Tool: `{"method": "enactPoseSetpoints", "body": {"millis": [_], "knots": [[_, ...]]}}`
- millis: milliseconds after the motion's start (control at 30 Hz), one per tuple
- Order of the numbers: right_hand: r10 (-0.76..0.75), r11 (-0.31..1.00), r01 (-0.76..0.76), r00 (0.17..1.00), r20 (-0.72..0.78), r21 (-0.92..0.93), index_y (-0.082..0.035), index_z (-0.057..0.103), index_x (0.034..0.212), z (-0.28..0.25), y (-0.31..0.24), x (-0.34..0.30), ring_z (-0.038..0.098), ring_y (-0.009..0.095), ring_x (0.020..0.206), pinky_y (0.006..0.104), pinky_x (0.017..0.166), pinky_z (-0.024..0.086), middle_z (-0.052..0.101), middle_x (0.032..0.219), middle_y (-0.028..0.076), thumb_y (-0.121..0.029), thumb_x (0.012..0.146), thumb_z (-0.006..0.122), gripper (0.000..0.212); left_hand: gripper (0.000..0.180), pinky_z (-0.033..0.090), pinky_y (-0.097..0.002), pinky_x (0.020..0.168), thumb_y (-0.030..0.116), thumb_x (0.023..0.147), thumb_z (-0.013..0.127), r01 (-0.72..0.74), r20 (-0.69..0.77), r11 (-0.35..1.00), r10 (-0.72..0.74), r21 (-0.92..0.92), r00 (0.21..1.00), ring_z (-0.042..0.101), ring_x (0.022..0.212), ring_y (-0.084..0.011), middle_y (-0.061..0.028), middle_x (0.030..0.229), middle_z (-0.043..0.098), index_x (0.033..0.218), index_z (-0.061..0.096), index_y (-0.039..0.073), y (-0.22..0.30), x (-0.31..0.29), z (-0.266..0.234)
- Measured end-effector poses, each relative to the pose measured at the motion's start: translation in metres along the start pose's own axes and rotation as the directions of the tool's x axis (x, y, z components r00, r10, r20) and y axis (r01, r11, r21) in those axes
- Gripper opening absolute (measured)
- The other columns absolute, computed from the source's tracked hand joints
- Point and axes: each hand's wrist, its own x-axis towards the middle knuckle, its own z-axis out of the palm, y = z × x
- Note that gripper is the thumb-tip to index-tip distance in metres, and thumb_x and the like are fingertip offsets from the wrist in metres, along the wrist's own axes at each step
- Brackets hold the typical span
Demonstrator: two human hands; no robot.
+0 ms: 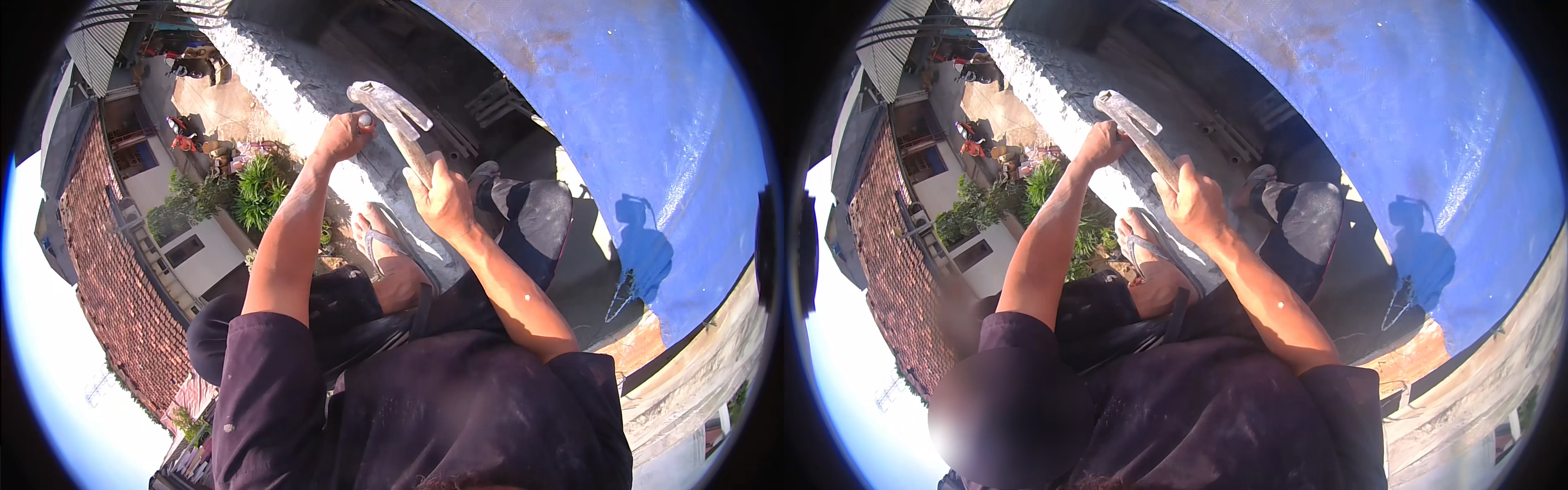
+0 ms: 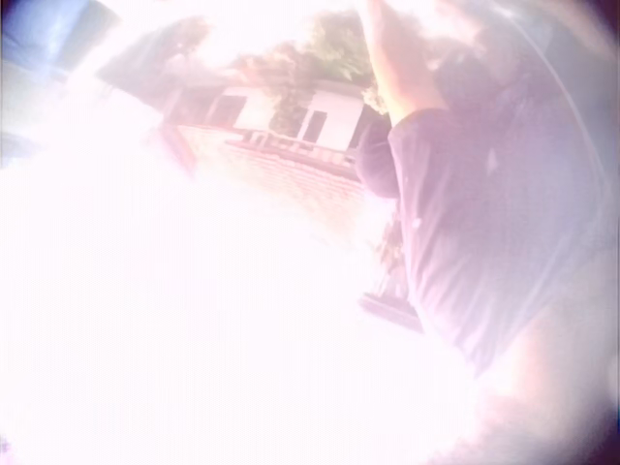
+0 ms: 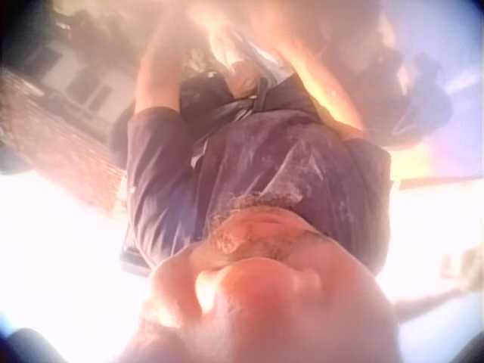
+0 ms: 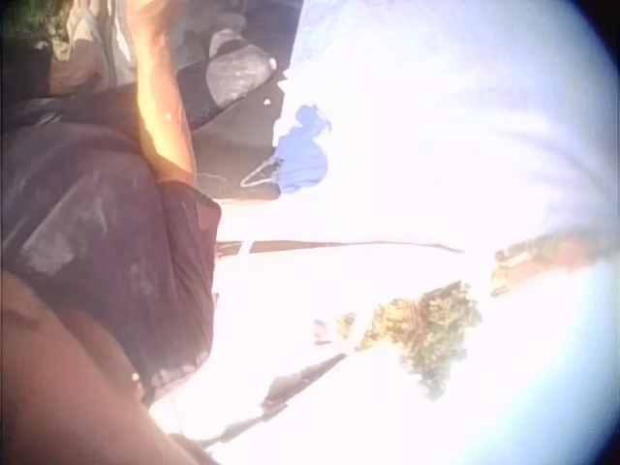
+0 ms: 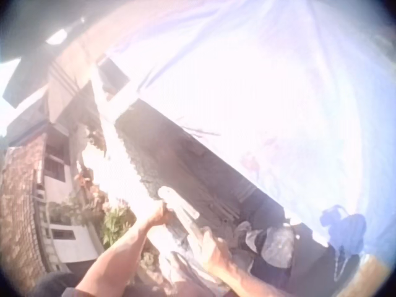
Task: The person uses a hammer and a chisel to chip away pieces of concrete from a ledge while sitting on it.
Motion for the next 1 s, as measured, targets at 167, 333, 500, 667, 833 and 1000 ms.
{"method": "enactPoseSetpoints", "body": {"millis": [167,333,500,667,833,1000], "knots": [[0.103,0.993,-0.09,0.98,0.172,-0.079,0.005,0.055,0.093,-0.027,0.0,0.008,0.068,0.049,0.073,0.0527,0.059,0.052,0.064,0.072,0.031,-0.026,0.096,0.067,0.034,0.02,0.056,-0.0456,0.078,0.023,0.085,0.072,0.002,-0.043,0.998,0.001,0.068,0.999,0.072,0.089,-0.04,-0.0205,0.087,0.073,0.096,0.071,0.006,-0.019,-0.011,0.017],[0.119,0.981,-0.106,0.99,-0.072,0.162,0.003,0.053,0.09,-0.058,-0.003,-0.006,0.064,0.039,0.057,0.0437,0.054,0.046,0.058,0.062,0.022,-0.033,0.099,0.067,0.04,0.02,0.056,-0.0401,0.081,0.021,0.083,0.074,0.005,-0.053,0.982,-0.015,-0.187,0.998,0.073,0.085,-0.0322,-0.0135,0.085,0.074,0.098,0.07,0.008,0.005,0.003,-0.002],[0.268,0.935,-0.244,0.961,-0.065,0.257,0.002,0.055,0.088,-0.068,0.007,-0.001,0.061,0.027,0.053,0.0409,0.053,0.046,0.056,0.059,0.015,-0.034,0.1,0.067,0.04,0.025,0.055,-0.0396,0.081,0.022,0.08,0.075,0.017,0.092,0.99,-0.004,-0.143,0.996,0.072,0.085,-0.0307,-0.0145,0.086,0.073,0.099,0.07,0.006,0.014,0.006,0.004],[0.244,0.945,-0.225,0.968,-0.053,0.238,0.001,0.055,0.089,-0.075,0.0,-0.01,0.058,0.023,0.051,0.0388,0.051,0.044,0.055,0.059,0.014,-0.039,0.101,0.065,0.043,0.026,0.055,-0.0427,0.08,0.023,0.081,0.075,-0.019,0.11,0.993,0.031,-0.115,0.993,0.071,0.088,-0.0372,-0.0176,0.088,0.073,0.1,0.068,0.006,0.013,0.006,0.005],[0.21,0.951,-0.197,0.977,-0.032,0.24,0.001,0.056,0.092,-0.088,-0.02,-0.006,0.057,0.019,0.051,0.0375,0.05,0.043,0.054,0.059,0.012,-0.039,0.102,0.063,0.042,0.024,0.054,-0.04,0.08,0.022,0.085,0.073,-0.05,0.094,0.998,0.054,-0.042,0.994,0.072,0.086,-0.0321,-0.014,0.087,0.073,0.102,0.067,0.006,0.018,-0.003,0.002],[0.129,0.89,-0.059,0.984,-0.125,0.453,0.0,0.055,0.098,-0.084,-0.042,-0.005,0.055,0.012,0.05,0.0308,0.047,0.042,0.055,0.06,0.005,-0.031,0.103,0.063,0.033,0.03,0.055,-0.0443,0.08,0.025,0.082,0.077,-0.065,0.013,0.998,0.065,0.01,0.998,0.07,0.092,-0.0393,-0.0191,0.091,0.073,0.102,0.068,0.005,0.019,-0.006,0.01]]}}
